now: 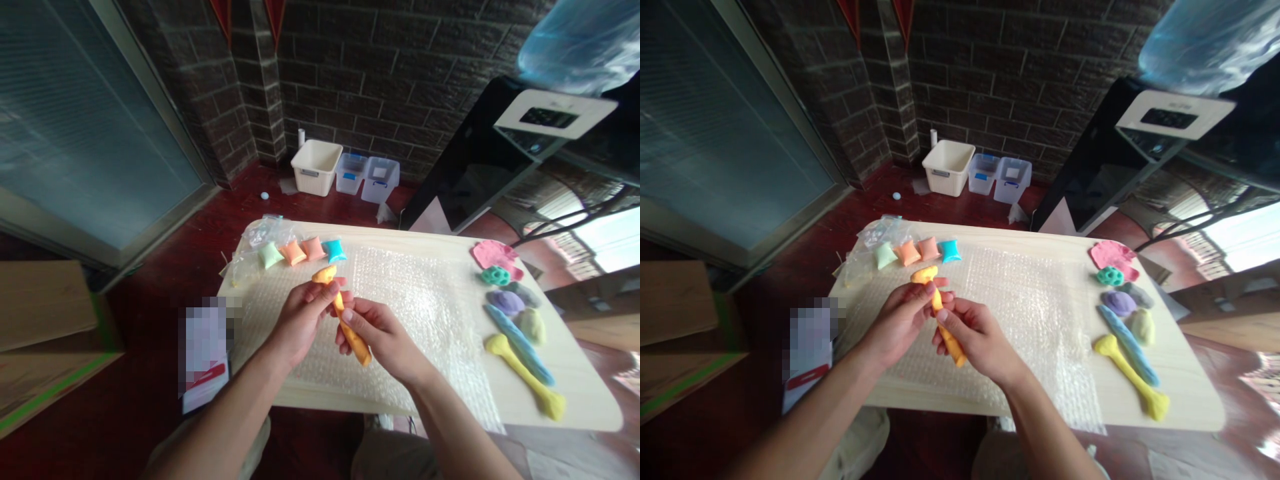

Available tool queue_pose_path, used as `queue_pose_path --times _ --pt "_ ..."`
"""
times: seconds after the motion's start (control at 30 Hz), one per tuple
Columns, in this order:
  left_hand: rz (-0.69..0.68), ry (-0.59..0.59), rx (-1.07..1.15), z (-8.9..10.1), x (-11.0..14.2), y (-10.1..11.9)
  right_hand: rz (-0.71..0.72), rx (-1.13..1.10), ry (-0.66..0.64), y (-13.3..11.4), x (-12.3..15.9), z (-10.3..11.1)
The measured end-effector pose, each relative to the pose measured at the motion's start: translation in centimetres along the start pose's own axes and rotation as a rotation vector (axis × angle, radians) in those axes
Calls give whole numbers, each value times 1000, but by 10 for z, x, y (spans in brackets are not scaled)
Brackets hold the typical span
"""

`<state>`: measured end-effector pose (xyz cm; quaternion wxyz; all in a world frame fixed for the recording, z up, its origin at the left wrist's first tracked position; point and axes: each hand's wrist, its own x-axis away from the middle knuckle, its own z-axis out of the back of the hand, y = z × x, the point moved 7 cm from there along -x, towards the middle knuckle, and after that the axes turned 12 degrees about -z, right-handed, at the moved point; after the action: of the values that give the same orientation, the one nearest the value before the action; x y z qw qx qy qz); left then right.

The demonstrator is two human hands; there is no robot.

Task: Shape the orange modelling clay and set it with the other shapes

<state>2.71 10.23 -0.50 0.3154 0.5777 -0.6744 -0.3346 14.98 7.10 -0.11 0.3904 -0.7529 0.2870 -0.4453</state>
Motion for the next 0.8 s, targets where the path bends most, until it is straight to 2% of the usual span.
queue_pose_path --times 0.23,0.37,0.43,0.6,0.8 --pt "-1 65 34 4 -1 -3 6 39 25 -1 2 2" --pt "-2 73 13 6 -1 -4 72 71 41 -3 1 -2" --pt "2 37 7 2 0 -3 110 93 61 -4 1 -4" --pt "75 -143 45 -15 7 -5 155 72 118 -7 1 0" --pt "56 -149 31 -14 7 -8 138 -10 123 -5 1 0"
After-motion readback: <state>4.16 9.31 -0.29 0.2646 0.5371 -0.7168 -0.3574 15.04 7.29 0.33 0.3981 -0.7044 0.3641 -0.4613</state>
